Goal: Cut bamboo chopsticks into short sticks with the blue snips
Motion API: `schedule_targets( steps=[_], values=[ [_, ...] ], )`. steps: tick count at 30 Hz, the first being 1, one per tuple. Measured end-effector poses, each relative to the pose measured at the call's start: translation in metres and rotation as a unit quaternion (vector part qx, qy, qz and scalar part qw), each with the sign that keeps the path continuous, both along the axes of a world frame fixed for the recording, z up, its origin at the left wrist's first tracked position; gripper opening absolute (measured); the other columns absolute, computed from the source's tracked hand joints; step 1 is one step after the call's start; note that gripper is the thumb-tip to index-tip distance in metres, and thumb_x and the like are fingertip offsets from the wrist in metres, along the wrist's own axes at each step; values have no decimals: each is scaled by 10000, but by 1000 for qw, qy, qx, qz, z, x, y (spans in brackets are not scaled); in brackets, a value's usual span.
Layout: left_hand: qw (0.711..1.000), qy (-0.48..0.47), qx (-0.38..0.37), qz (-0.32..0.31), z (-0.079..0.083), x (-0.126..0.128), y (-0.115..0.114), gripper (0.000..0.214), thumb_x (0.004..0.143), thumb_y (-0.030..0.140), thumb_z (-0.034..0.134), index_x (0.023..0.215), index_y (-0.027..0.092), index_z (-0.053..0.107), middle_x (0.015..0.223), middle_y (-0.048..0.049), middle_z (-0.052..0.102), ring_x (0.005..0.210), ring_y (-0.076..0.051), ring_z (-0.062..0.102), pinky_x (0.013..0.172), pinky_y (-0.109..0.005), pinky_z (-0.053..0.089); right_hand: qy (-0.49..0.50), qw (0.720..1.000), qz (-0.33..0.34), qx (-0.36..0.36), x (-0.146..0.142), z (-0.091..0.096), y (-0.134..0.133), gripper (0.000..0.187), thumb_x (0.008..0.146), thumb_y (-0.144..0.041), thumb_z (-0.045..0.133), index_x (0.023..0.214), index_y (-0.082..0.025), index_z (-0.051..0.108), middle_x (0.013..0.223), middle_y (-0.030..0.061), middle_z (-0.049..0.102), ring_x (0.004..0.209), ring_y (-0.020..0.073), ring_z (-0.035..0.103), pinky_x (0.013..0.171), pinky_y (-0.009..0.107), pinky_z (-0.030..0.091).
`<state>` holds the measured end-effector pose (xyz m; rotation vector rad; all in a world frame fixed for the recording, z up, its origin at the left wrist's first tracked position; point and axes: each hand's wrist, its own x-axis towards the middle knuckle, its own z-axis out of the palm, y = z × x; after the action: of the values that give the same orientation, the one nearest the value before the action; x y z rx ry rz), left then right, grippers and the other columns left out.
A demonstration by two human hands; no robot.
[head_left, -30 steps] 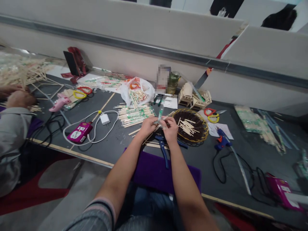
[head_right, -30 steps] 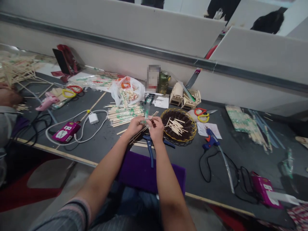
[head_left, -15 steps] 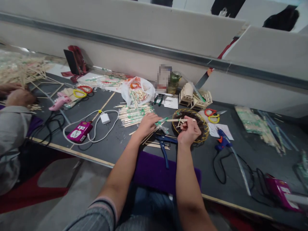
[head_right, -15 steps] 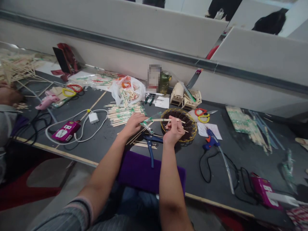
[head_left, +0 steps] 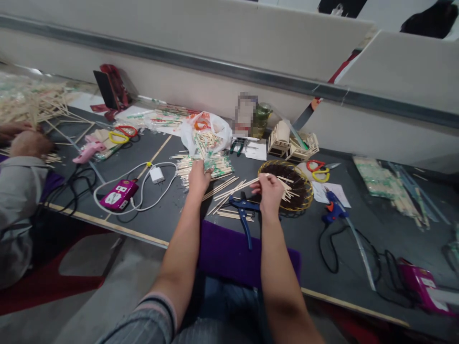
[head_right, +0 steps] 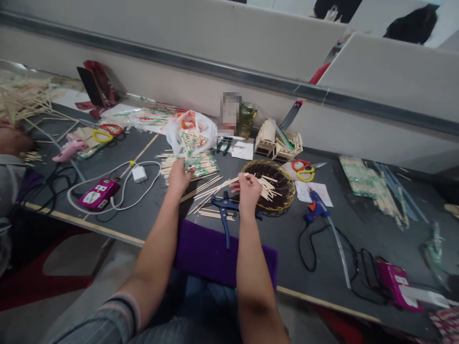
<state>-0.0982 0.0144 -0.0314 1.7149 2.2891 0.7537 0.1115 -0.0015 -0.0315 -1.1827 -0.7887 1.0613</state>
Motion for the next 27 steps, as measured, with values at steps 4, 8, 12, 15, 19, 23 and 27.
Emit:
schedule_targets(
  steps=[4,8,12,15,19,23,27],
  values=[
    [992,45,-116,-24,1,3,-2,208,861,359,512,882,201,646,972,-111,681,956,-271,622,730,-310,430,-38,993,108,-29,-23,-18,-3,345,676,-452,689,825,-177,543,562,-57,598,459,129,638,367,179,468],
    [983,85,-152,-55,-1,7,-2,236,863,350,504,891,196,681,994,-137,695,978,-299,631,728,-331,441,-117,976,170,-66,-30,-26,-6,347,726,-430,634,940,-175,537,586,-57,606,460,137,640,349,179,438],
    [980,103,-152,-76,-3,9,-4,196,838,301,541,915,201,691,1016,-139,693,985,-302,632,751,-341,453,-264,949,162,-55,-27,-24,-8,453,804,-356,577,1202,-148,519,593,-67,607,401,101,587,437,194,457],
    [977,118,-154,-85,-4,10,-4,165,814,266,564,904,210,692,1001,-131,698,985,-300,631,749,-335,456,-321,933,159,-38,-25,-22,-9,472,831,-338,557,1255,-134,524,606,-57,604,400,101,571,499,220,476],
    [975,114,-162,-96,-3,11,-4,158,802,297,591,897,220,692,980,-116,704,973,-287,632,727,-317,454,-328,929,171,-6,-25,-24,-9,431,842,-344,541,1229,-155,561,634,-41,616,421,110,567,524,241,483],
    [983,103,-145,-55,-3,7,-3,182,837,308,554,933,213,676,1028,-116,685,980,-289,629,710,-319,445,-323,931,170,24,-25,-27,-8,380,841,-335,532,1184,-184,594,659,-30,634,438,112,561,535,242,482],
    [984,106,-138,-49,-7,3,-1,175,835,289,559,951,202,658,1113,-111,642,1004,-278,619,716,-311,446,-335,927,162,38,-24,-28,-9,368,844,-341,525,1169,-187,605,689,-17,645,472,117,569,558,245,480]
  ],
)
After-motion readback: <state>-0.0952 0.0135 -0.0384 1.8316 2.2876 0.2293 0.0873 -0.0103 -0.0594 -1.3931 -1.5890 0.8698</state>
